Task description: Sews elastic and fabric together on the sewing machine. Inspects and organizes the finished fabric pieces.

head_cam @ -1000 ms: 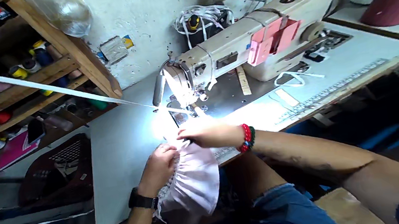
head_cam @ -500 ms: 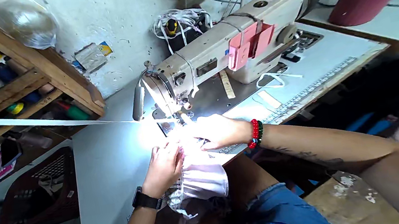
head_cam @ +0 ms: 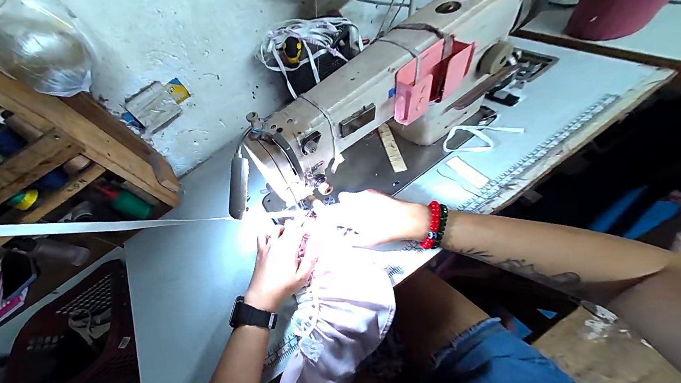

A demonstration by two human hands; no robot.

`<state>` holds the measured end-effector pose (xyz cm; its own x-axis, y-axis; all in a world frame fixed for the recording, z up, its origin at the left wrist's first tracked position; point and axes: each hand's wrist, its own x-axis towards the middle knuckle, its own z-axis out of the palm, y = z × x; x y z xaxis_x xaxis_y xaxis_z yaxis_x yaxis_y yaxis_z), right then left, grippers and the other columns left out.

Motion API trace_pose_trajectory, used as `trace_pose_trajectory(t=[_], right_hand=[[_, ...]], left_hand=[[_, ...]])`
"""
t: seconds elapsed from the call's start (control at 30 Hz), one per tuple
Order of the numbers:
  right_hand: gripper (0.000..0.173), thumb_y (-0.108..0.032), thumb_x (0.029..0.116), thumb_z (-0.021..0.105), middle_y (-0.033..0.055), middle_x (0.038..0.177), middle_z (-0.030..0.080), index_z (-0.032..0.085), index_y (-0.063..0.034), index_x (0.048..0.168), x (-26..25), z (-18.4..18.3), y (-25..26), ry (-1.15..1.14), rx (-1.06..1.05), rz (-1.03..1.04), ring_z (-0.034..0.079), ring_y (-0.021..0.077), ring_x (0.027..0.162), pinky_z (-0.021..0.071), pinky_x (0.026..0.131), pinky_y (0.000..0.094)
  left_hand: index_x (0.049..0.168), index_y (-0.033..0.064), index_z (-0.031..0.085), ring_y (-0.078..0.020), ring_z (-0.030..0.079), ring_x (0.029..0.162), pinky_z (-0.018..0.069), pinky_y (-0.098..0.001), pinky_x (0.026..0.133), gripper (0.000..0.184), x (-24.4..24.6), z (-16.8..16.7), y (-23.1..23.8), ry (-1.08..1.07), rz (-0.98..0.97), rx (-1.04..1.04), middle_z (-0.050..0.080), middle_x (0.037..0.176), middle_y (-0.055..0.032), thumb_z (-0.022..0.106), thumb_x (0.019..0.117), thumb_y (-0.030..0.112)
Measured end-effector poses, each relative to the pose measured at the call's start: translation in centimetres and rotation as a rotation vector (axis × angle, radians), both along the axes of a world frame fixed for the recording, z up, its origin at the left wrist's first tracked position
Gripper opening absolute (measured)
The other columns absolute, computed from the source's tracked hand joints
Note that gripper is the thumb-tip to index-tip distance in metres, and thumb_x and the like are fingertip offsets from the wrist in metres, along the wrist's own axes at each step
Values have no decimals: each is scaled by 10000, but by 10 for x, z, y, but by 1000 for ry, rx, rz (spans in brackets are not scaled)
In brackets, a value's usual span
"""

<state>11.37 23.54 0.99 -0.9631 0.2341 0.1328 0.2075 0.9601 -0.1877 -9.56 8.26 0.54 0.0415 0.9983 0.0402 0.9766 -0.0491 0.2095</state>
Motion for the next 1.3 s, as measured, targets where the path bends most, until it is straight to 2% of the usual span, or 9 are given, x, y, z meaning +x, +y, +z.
trace_pose_trajectory(t=[0.17, 0.27, 0.5, 0.67, 0.97, 1.1, 1.2, 1.23, 1.3], right_hand=[[378, -276, 851, 714, 95, 1112, 709, 719, -133, 1201, -1, -10, 10, 89, -54, 33, 670, 318, 954, 544, 705, 499], [288, -177, 822, 707, 76, 1008, 713, 749, -146, 1105, 2, -13, 15, 184, -208, 100, 684, 271, 924, 549, 749, 491], [239, -270, 866, 700, 45, 956, 711, 741, -143, 1065, 5, -15, 16, 240, -255, 133, 688, 212, 881, 553, 744, 455], [222, -183, 862, 698, 56, 975, 718, 744, -139, 1074, 5, -13, 12, 246, -235, 144, 693, 229, 901, 560, 761, 463], [211, -142, 848, 694, 65, 970, 708, 744, -135, 1053, 5, -12, 11, 209, -169, 146, 689, 250, 910, 556, 740, 469], [188, -153, 888, 656, 118, 1020, 713, 733, -96, 1050, 4, -10, 12, 215, -196, 186, 687, 309, 961, 549, 777, 516], [217, -139, 893, 656, 124, 1071, 709, 722, -106, 1098, 4, -11, 13, 199, -198, 196, 682, 323, 1005, 545, 811, 531], [219, -134, 889, 659, 123, 1060, 708, 725, -109, 1097, 4, -10, 12, 197, -189, 200, 680, 323, 998, 547, 804, 527], [219, -158, 887, 662, 119, 1040, 705, 720, -112, 1094, 3, -12, 12, 201, -172, 208, 677, 322, 978, 545, 784, 521]], left_hand=[[1404, 158, 604, -255, 465, 1395, 329, -555, 1098, 500, -3, 4, 6, 18, 22, -42, 525, 1533, 16, 454, 1014, 433], [1434, 168, 588, -239, 419, 1447, 303, -559, 1124, 493, -8, 4, 5, 56, 14, -48, 482, 1576, 44, 452, 1022, 402], [1613, 235, 351, -230, 290, 1527, 208, -631, 1162, 1091, -15, 28, -3, 151, 78, -294, 304, 1680, 47, 666, 738, 806], [1635, 190, 286, -240, 246, 1547, 198, -615, 1189, 1192, -10, 33, -6, 108, 147, -362, 264, 1697, 3, 590, 720, 890], [1611, 51, 302, -267, 170, 1583, 117, -519, 1281, 769, 4, 10, -37, -84, 153, -202, 182, 1707, -151, 440, 1027, 532], [1567, 68, 415, -377, 202, 1564, 115, -631, 1254, 578, 24, -3, -49, -53, 129, -10, 290, 1654, -227, 409, 1051, 328], [1421, 124, 617, -366, 462, 1441, 183, -752, 1177, 457, 40, -3, -52, 111, 7, 128, 565, 1489, -141, 585, 971, 193], [1368, 161, 667, -309, 546, 1378, 257, -743, 1155, 426, 43, -4, -52, 114, -56, 172, 624, 1437, -73, 651, 942, 153], [1345, 211, 690, -176, 539, 1386, 399, -602, 1135, 417, 48, -4, -49, 99, -148, 161, 604, 1467, 61, 614, 956, 83]])
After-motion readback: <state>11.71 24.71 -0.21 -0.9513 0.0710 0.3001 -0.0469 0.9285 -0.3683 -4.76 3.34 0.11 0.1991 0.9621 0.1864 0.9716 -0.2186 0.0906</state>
